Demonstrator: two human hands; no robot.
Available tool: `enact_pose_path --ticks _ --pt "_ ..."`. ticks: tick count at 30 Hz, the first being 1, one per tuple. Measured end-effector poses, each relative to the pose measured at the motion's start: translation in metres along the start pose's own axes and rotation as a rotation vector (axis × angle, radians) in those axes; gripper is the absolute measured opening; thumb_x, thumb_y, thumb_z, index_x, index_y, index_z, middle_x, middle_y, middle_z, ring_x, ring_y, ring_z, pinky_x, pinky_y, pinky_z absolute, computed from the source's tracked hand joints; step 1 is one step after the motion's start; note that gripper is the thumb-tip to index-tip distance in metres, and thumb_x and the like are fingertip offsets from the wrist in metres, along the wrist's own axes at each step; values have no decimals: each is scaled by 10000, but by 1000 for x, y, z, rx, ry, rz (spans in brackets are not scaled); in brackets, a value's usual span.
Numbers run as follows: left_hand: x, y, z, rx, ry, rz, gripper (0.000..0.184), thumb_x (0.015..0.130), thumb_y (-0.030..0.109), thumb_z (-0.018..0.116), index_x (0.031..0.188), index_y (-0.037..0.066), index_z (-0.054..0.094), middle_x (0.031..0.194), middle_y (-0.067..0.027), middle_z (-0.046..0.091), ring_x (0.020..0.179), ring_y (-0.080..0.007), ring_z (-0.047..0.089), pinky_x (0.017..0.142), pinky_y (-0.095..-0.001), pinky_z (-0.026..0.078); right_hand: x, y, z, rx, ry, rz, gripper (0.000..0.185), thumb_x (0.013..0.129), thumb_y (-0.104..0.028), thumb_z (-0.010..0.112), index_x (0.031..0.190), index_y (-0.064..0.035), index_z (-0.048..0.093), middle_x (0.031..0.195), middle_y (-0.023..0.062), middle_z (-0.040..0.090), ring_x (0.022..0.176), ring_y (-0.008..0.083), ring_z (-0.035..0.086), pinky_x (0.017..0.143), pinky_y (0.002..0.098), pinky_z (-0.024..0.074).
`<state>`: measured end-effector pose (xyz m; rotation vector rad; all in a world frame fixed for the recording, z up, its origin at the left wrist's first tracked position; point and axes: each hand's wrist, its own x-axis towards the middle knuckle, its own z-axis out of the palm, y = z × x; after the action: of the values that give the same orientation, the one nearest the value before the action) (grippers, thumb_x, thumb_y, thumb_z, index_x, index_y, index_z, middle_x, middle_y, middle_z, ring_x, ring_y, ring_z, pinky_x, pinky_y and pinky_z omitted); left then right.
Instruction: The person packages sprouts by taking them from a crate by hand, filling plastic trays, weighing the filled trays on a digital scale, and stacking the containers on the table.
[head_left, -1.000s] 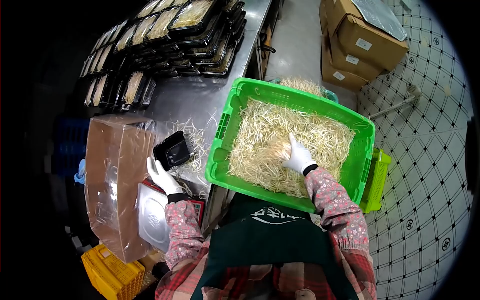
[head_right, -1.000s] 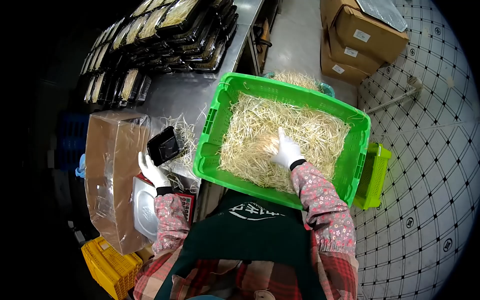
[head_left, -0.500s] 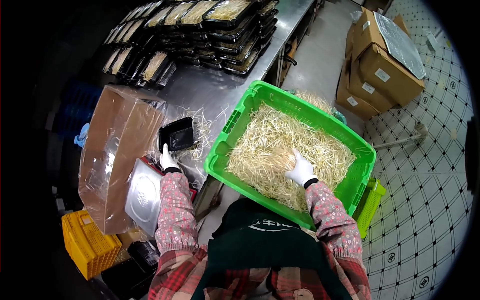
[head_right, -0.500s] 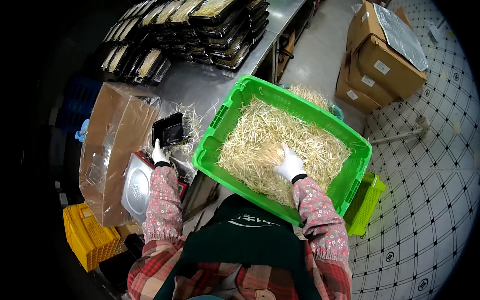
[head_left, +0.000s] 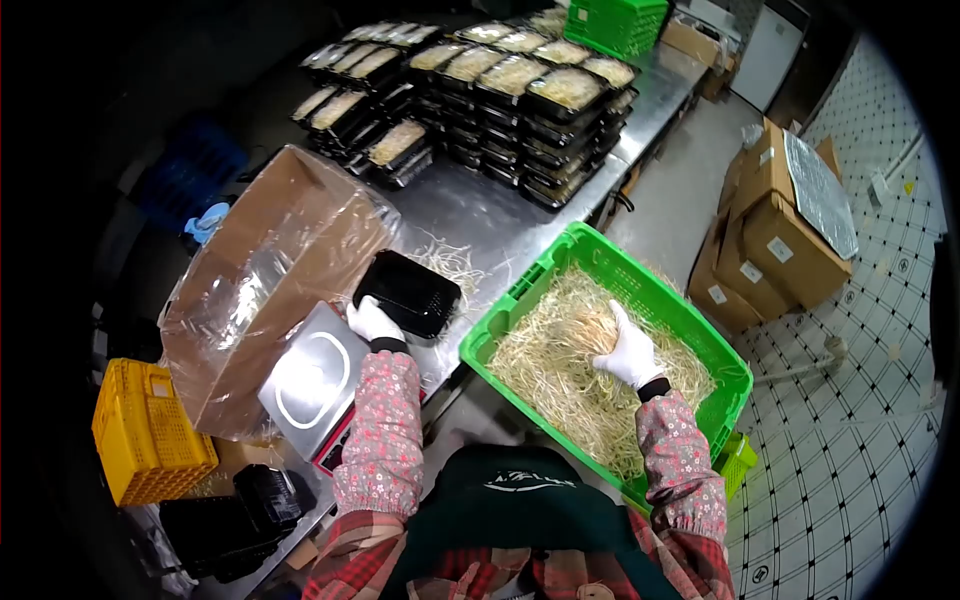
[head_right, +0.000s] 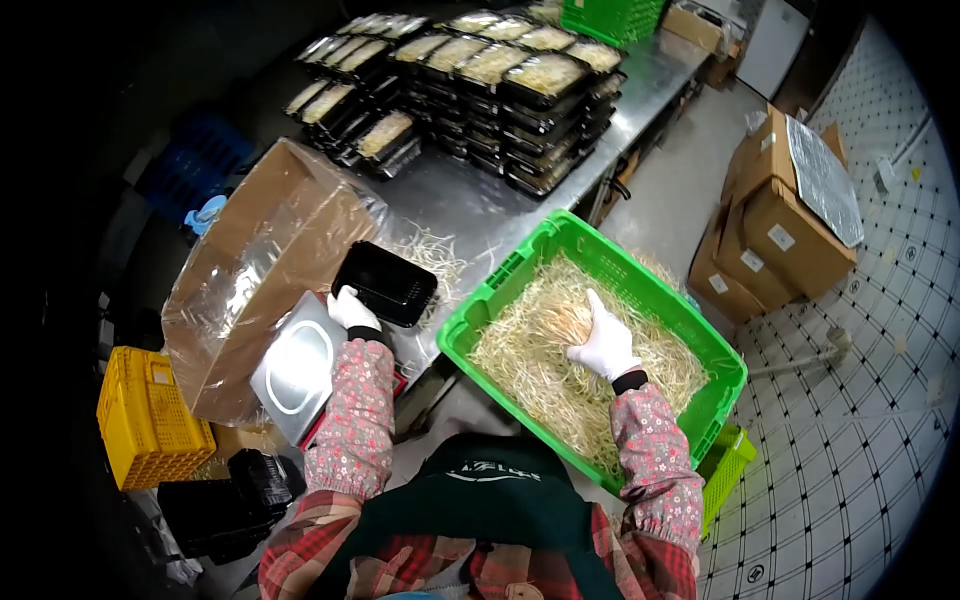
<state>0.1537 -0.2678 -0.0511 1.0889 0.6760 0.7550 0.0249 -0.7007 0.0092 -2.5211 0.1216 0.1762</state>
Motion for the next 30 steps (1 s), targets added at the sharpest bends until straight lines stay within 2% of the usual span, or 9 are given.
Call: enact_pose_path --ticks 3,7,9,12,18,21,22,25,30 --pt "-20 40 9 48 -38 341 452 797 -138 498 1235 -30 518 1192 -136 576 1122 -245 549 1029 -363 417 19 -80 8 -140 49 -263 1017 577 -311 835 1451 -28 398 1150 229 636 1045 380 625 919 423 506" --pt "-67 122 -10 508 -285 993 842 646 -46 687 1432 30 396 1419 -204 421 1315 -379 403 1125 -497 311 38 -217 41 -319 63 -510 723 600 -261 798 1228 0 552 1013 171 661 981 356 629 841 455 507" --pt "-74 138 -30 629 -376 1063 799 660 33 748 1406 124 475 1384 -190 433 1300 -400 407 1096 -502 336 45 -275 71 -350 128 -708 476 643 -235 751 1026 -4 589 931 175 654 870 365 632 762 477 509" --pt "-58 140 -72 716 -335 938 639 779 115 742 1372 114 505 1363 -191 442 1231 -404 447 1043 -503 375 49 -354 118 -263 116 -856 279 708 -220 691 871 -3 626 860 189 651 850 363 637 724 462 516" --pt "6 104 -173 17 -201 191 500 995 194 594 1425 5 424 1420 -152 470 1297 -243 455 1119 -371 349 34 -445 205 -213 -27 -1253 492 723 -233 703 1149 -18 582 973 174 656 937 345 622 787 451 493" --pt "26 125 -221 401 -277 65 588 948 267 660 1408 -24 437 1427 -232 455 1298 -298 465 1109 -411 362 45 -457 256 -320 -126 -1404 518 690 -221 722 1143 -10 585 938 155 657 915 331 637 775 437 505" --pt "30 135 -230 1110 -185 201 643 913 272 690 1401 -55 428 1465 -304 388 1327 -376 440 1099 -439 374 48 -460 273 -384 -187 -1416 556 682 -218 718 1181 -16 580 971 154 652 937 331 630 806 434 498" --pt "48 142 -242 911 -120 651 711 906 324 646 1461 -28 375 1513 -290 339 1364 -414 393 1108 -474 356 44 -462 301 -443 -148 -1563 487 696 -258 697 1111 -26 591 918 124 634 878 315 618 760 416 485" --pt "60 146 -223 1461 -476 580 650 970 389 481 1508 51 344 1555 -138 364 1373 -301 424 1097 -460 359 57 -450 310 -333 -268 -1443 641 722 -423 681 1208 -24 560 1107 192 603 1055 338 568 907 460 435"
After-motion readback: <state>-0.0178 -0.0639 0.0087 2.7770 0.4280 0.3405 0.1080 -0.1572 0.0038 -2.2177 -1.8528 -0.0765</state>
